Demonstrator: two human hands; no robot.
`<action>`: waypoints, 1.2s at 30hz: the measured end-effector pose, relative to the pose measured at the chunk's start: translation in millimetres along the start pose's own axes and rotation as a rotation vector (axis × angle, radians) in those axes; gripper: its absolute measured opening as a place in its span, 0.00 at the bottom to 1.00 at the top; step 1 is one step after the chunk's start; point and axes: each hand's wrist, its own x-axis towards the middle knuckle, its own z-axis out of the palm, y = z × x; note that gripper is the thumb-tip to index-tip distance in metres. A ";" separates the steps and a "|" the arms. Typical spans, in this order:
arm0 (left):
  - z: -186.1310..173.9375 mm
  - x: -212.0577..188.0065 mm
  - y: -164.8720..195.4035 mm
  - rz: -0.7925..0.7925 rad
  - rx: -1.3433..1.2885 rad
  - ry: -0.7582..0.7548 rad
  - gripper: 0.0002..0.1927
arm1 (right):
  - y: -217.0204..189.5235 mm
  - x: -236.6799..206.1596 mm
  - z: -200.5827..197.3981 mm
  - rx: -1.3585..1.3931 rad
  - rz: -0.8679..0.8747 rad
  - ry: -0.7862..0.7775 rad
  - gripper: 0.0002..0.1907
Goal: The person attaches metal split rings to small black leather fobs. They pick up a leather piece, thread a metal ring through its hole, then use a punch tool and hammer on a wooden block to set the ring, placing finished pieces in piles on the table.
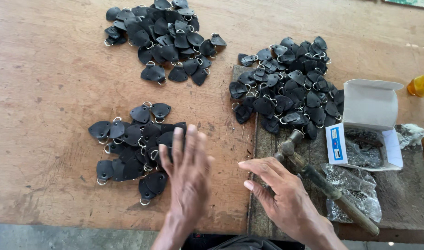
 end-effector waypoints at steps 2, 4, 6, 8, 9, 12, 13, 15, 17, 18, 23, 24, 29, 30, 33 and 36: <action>-9.2 -16.3 23.1 0.097 -0.178 -0.137 0.23 | 4.2 -2.8 -1.0 -0.034 -0.017 0.013 0.20; -20.9 -33.1 38.6 0.115 -0.289 -0.211 0.20 | 8.3 -4.2 -1.4 -0.064 -0.016 0.016 0.20; -29.0 -41.3 44.4 0.072 -0.337 -0.218 0.17 | 11.5 -5.4 -2.0 -0.079 -0.008 0.043 0.20; -36.2 -41.8 33.4 -0.115 -0.261 -0.223 0.18 | 13.6 -6.6 -2.7 -0.078 0.018 0.041 0.19; -41.1 -41.7 25.6 -0.205 -0.222 -0.226 0.19 | 14.3 -7.2 -2.9 -0.072 0.036 0.026 0.19; -54.7 -38.1 -0.8 -0.230 -0.146 -0.167 0.26 | 14.9 -6.7 -1.7 -0.048 0.115 -0.028 0.18; -56.4 -37.2 -3.8 -0.258 -0.186 -0.179 0.24 | 14.8 -5.7 -0.8 -0.040 0.141 -0.048 0.18; -58.0 -35.7 -6.8 -0.311 -0.269 -0.206 0.21 | 13.6 -3.5 1.4 -0.011 0.130 -0.053 0.17; -58.8 -36.1 -5.2 -0.290 -0.314 -0.193 0.21 | 12.0 -1.1 3.7 0.010 0.138 -0.067 0.18; -58.7 -36.0 -4.2 -0.276 -0.336 -0.186 0.21 | 11.2 -0.1 4.7 0.017 0.151 -0.074 0.18; -59.3 -33.3 -4.9 -0.227 -0.270 -0.025 0.22 | 10.6 -0.2 9.5 0.017 0.111 -0.095 0.17; -59.4 -32.0 -5.9 -0.216 -0.229 0.019 0.22 | 10.9 -1.2 10.2 0.023 0.101 -0.091 0.17; -54.9 -25.9 8.4 -0.095 -0.357 0.145 0.17 | 13.0 -7.8 9.0 0.011 0.033 -0.038 0.17; -51.5 -22.5 15.2 -0.045 -0.428 0.163 0.16 | 13.2 -9.5 8.0 0.005 0.027 -0.029 0.16; -47.7 -14.6 40.5 0.023 -0.579 0.063 0.15 | 14.4 -15.5 2.8 0.004 -0.029 0.027 0.16; -43.7 2.9 61.2 0.155 -0.709 -0.021 0.19 | 19.1 -26.0 -8.1 -0.016 -0.046 0.072 0.17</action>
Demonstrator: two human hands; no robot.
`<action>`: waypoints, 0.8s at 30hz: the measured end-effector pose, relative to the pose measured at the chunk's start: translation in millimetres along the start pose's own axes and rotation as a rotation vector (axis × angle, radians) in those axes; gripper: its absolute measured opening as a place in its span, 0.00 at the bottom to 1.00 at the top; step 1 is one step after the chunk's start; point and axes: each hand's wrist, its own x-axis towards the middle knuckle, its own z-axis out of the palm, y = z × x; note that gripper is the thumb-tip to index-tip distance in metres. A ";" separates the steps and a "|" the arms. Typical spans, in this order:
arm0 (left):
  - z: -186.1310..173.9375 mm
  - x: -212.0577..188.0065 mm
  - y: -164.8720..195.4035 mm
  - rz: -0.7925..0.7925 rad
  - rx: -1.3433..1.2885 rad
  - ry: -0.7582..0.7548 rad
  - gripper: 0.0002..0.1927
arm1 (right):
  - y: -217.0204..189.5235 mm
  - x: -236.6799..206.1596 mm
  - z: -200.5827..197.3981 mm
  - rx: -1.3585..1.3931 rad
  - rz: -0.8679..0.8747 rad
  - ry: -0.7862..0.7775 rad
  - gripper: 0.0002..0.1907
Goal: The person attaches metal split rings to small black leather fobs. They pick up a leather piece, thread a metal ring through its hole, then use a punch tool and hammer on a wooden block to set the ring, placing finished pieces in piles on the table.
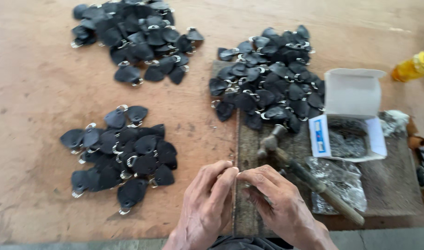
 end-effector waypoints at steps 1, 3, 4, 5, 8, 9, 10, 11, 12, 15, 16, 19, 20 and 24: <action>3.7 7.0 3.4 0.021 -0.010 -0.044 0.21 | 2.4 -4.3 -4.8 -0.010 0.003 0.010 0.17; 11.9 22.3 10.0 0.072 -0.035 -0.136 0.24 | 8.5 -13.7 -14.6 0.029 0.050 0.064 0.17; 16.2 29.2 13.7 0.096 -0.046 -0.162 0.25 | 11.7 -19.3 -19.6 0.050 0.073 0.090 0.17; 20.0 36.3 16.9 0.121 -0.054 -0.187 0.25 | 14.8 -25.8 -25.6 0.035 0.080 0.114 0.16; 32.7 54.2 28.0 0.165 -0.102 -0.285 0.24 | 22.3 -48.9 -42.6 -0.002 0.183 0.186 0.14; 38.2 60.6 30.7 0.173 -0.120 -0.317 0.23 | 24.8 -56.7 -48.0 -0.018 0.269 0.211 0.13; 45.3 67.1 33.2 0.210 -0.090 -0.346 0.25 | 28.1 -63.8 -53.4 -0.031 0.354 0.233 0.12; 53.8 73.4 35.8 0.245 -0.060 -0.374 0.28 | 32.3 -70.3 -59.2 -0.088 0.331 0.278 0.10; 63.2 79.7 37.8 0.281 -0.030 -0.400 0.30 | 37.0 -76.4 -65.4 -0.147 0.308 0.321 0.09; 95.3 100.6 38.6 0.376 0.037 -0.416 0.35 | 54.1 -91.9 -83.1 -0.295 0.512 0.325 0.10; 107.2 106.7 39.3 0.371 0.090 -0.430 0.31 | 59.7 -96.7 -87.9 -0.337 0.628 0.302 0.11; 136.8 126.9 36.3 0.295 0.293 -0.538 0.20 | 73.8 -110.4 -97.8 -0.391 0.698 0.335 0.10; 144.5 135.8 32.2 0.225 0.391 -0.620 0.18 | 78.0 -113.6 -98.8 -0.379 0.666 0.318 0.10; 167.7 167.4 8.1 -0.066 0.528 -0.746 0.06 | 93.7 -116.8 -94.3 -0.341 0.596 0.277 0.10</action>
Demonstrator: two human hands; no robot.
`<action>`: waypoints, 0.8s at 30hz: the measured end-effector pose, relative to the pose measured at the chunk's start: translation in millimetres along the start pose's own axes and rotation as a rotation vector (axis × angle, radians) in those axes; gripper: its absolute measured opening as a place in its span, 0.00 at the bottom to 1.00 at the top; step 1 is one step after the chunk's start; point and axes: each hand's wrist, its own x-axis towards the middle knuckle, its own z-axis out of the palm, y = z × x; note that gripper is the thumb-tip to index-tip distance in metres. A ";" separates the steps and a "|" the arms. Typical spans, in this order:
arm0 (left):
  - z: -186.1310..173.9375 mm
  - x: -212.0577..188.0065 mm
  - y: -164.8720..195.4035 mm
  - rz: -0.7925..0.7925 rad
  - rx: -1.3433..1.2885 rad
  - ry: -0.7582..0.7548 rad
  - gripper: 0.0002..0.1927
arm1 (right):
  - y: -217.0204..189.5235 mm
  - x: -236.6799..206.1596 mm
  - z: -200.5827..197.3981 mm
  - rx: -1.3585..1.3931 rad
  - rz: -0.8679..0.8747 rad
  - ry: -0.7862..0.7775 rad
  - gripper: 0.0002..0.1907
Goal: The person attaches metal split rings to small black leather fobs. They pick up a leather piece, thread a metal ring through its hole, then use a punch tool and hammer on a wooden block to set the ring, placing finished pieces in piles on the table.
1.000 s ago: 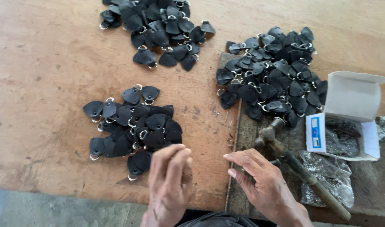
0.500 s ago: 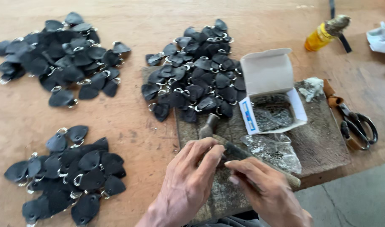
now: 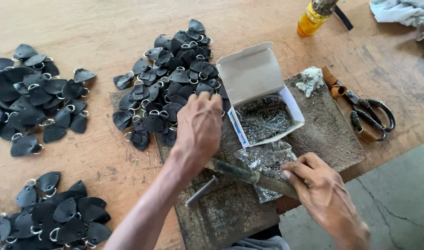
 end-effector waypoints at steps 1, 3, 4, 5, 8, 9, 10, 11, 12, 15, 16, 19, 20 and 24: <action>3.8 7.0 -1.9 0.024 0.008 0.073 0.05 | 1.6 0.8 2.7 0.005 -0.005 -0.012 0.09; 12.2 13.7 -5.7 0.054 0.008 0.192 0.07 | 4.3 3.2 7.1 0.038 -0.044 0.016 0.11; 17.0 14.1 -6.3 0.061 -0.003 0.233 0.09 | 5.5 3.2 8.3 0.055 -0.062 0.028 0.12; 21.0 14.6 -7.0 0.070 -0.015 0.272 0.12 | 6.7 3.5 9.3 0.067 -0.104 0.040 0.12; 25.4 11.8 -10.6 0.027 -0.039 0.185 0.10 | 11.1 1.7 11.0 0.062 -0.146 0.068 0.11; 24.0 9.5 -12.4 0.114 -0.080 0.295 0.10 | 12.8 2.1 12.6 0.036 -0.124 0.071 0.09; 21.7 4.1 -14.0 0.202 -0.118 0.404 0.10 | 14.3 2.6 14.9 0.013 -0.103 0.075 0.07; 19.9 -3.1 -13.9 0.288 -0.158 0.511 0.11 | 15.5 3.2 18.1 -0.020 -0.092 0.074 0.07; 18.0 -10.8 -12.6 0.251 -0.322 0.409 0.08 | 16.7 4.3 21.5 -0.054 -0.081 0.074 0.06; 14.9 -47.5 -4.7 0.275 -0.674 0.212 0.05 | 18.2 3.7 29.6 -0.062 -0.079 0.050 0.07; 14.8 -59.4 -0.7 0.381 -0.700 0.240 0.04 | 18.0 3.8 31.5 -0.050 -0.089 0.042 0.08; 19.5 -86.7 9.3 0.324 -0.810 0.086 0.05 | 14.9 2.5 32.9 -0.037 -0.108 0.038 0.07; 22.1 -90.7 11.5 0.298 -0.826 0.087 0.06 | 13.3 2.7 32.3 -0.030 -0.111 0.049 0.07; 36.1 -101.9 15.4 0.250 -1.000 0.091 0.07 | 8.1 5.0 26.5 0.052 -0.124 0.054 0.06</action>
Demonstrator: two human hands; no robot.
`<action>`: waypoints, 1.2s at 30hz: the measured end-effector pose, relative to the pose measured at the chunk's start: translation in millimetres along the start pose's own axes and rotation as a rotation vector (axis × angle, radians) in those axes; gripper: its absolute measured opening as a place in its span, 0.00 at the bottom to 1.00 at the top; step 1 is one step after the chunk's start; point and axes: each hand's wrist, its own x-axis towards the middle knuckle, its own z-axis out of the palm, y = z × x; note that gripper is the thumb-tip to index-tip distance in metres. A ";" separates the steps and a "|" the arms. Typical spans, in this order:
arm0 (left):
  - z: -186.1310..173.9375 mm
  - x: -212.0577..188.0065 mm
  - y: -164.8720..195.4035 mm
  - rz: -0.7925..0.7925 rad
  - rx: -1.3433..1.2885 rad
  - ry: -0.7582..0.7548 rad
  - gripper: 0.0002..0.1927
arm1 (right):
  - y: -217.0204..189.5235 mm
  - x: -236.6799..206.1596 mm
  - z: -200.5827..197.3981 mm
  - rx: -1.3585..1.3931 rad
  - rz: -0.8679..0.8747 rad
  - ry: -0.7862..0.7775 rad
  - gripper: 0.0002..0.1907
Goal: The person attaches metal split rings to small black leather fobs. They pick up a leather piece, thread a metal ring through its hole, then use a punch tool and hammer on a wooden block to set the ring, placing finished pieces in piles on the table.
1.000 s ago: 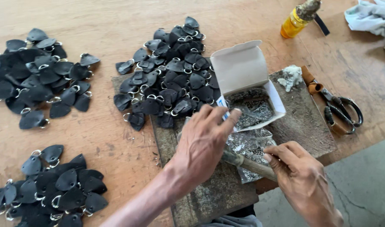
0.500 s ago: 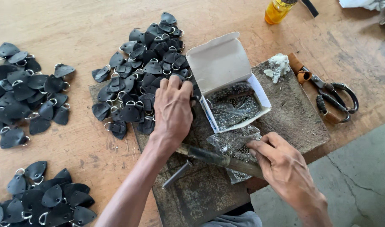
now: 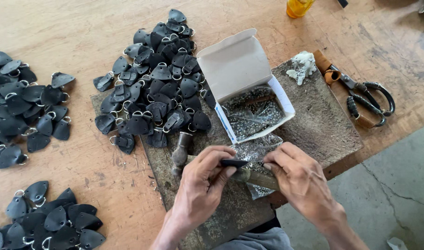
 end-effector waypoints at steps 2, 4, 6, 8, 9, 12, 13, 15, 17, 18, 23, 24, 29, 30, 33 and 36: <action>3.3 -6.8 -5.5 -0.006 -0.039 0.026 0.08 | -0.9 0.8 -3.3 0.062 0.031 -0.024 0.07; 4.9 -12.6 -11.7 -0.014 0.025 0.057 0.10 | -0.3 -0.3 -6.7 0.115 0.094 -0.051 0.07; 7.1 -17.6 -17.3 -0.179 -0.238 0.097 0.12 | 1.3 -0.6 -7.5 0.139 0.092 -0.010 0.07; 8.1 -21.4 -22.4 -0.265 -0.382 0.120 0.13 | 3.4 -1.2 -7.2 0.157 0.083 -0.004 0.07; 7.1 -21.9 -25.0 -0.263 -0.393 0.123 0.12 | 4.8 -0.8 -6.9 0.161 0.072 -0.014 0.07; 4.6 -22.6 -30.2 -0.184 -0.428 0.110 0.11 | 7.6 -1.9 -7.0 0.165 0.053 -0.004 0.07; 4.2 -23.3 -30.8 -0.146 -0.439 0.103 0.11 | 8.2 -2.5 -7.0 0.165 0.047 0.004 0.07; 3.4 -24.7 -30.9 -0.115 -0.412 0.093 0.11 | 9.4 -3.6 -6.6 0.183 0.002 0.027 0.08; 3.4 -26.4 -30.0 -0.103 -0.396 0.084 0.11 | 11.0 -5.2 -5.7 0.201 -0.009 0.045 0.08; 3.5 -26.9 -29.5 -0.105 -0.391 0.079 0.11 | 12.1 -5.9 -5.1 0.211 0.001 0.054 0.09; 4.2 -27.2 -27.1 -0.051 -0.348 0.033 0.10 | 20.8 -10.4 -2.8 0.308 0.160 0.079 0.07; 4.3 -27.3 -26.7 -0.027 -0.314 0.025 0.10 | 22.5 -11.0 -2.8 0.347 0.160 0.095 0.07; 3.7 -28.8 -24.3 -0.021 -0.224 -0.001 0.10 | 17.4 -9.8 -0.9 0.471 -0.009 0.099 0.05; 3.5 -29.0 -24.2 -0.010 -0.233 -0.006 0.11 | 12.4 -8.7 1.0 0.500 -0.116 0.114 0.06; 3.9 -29.6 -24.2 0.003 -0.290 -0.014 0.11 | -6.8 -5.3 5.5 0.565 -0.239 0.098 0.07; 4.4 -29.7 -24.9 0.030 -0.322 -0.016 0.11 | -23.2 -4.2 1.7 0.540 -0.276 0.046 0.10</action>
